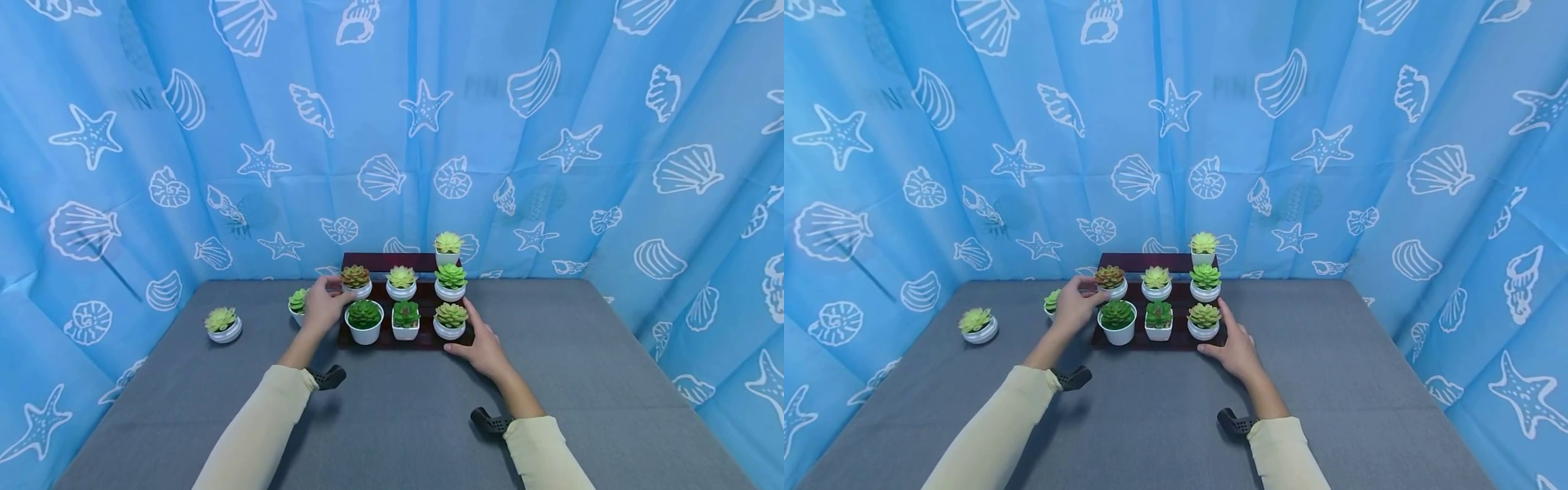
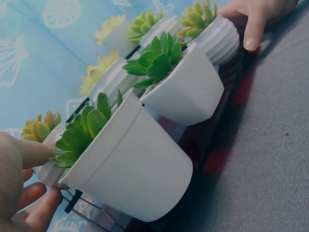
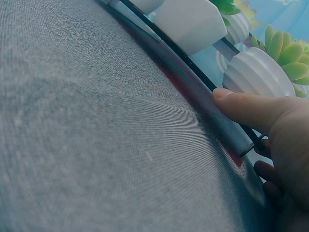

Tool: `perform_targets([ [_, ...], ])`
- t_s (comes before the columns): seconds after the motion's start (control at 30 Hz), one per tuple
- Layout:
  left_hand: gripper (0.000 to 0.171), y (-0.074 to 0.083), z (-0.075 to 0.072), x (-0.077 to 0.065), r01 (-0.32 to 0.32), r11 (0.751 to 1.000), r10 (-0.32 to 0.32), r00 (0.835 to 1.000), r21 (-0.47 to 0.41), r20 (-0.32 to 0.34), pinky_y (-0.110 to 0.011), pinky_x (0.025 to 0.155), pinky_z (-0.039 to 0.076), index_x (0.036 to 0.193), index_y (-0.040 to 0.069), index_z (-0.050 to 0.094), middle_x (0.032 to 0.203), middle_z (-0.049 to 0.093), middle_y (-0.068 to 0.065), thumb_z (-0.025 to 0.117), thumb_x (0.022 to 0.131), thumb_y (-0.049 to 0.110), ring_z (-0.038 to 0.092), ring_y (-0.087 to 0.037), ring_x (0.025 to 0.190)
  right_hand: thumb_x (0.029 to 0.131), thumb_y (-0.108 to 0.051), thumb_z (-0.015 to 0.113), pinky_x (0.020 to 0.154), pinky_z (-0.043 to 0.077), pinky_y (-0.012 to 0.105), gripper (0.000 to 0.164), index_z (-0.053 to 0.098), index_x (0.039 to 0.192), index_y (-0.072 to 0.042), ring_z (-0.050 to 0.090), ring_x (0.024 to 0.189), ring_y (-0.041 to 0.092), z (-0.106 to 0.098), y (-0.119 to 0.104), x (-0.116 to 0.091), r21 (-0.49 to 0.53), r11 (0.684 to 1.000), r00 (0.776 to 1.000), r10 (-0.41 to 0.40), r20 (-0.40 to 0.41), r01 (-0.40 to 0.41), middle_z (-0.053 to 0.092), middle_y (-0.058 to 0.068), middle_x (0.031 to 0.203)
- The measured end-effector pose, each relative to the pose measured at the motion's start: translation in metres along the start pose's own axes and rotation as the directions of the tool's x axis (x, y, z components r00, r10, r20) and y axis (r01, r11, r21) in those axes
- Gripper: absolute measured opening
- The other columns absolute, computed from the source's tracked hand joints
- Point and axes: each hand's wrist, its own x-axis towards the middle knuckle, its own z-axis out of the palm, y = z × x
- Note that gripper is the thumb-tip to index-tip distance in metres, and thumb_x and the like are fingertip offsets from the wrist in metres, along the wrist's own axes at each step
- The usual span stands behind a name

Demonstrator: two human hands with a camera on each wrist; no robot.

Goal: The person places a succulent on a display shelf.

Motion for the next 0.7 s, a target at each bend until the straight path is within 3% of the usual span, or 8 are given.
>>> perform_targets([
  [0.4,0.042,-0.002,0.005,-0.003,-0.051,0.996,0.048,0.998,-0.074,-0.032,-0.043,0.086,0.052,0.120,0.001,0.058,0.110,0.064,-0.018,0.076,0.085,0.014,0.063,-0.031,0.101,0.079,-0.029,0.082,0.103,0.025,0.067,0.105,0.012,0.157,-0.023,0.034,0.132,0.046,0.001,0.001,0.000,-0.001,1.000,1.000,-0.003,-0.009,0.003,0.044,0.024,0.144],
  [0.7,0.042,-0.009,-0.002,-0.015,-0.076,0.990,0.070,0.996,-0.120,-0.054,-0.045,0.086,0.052,0.123,0.001,0.058,0.115,0.062,-0.017,0.074,0.087,0.015,0.062,-0.031,0.104,0.079,-0.029,0.083,0.102,0.027,0.067,0.105,0.013,0.157,-0.023,0.036,0.131,0.046,0.001,0.001,0.000,-0.005,1.000,1.000,-0.007,-0.016,0.007,0.045,0.023,0.143],
])
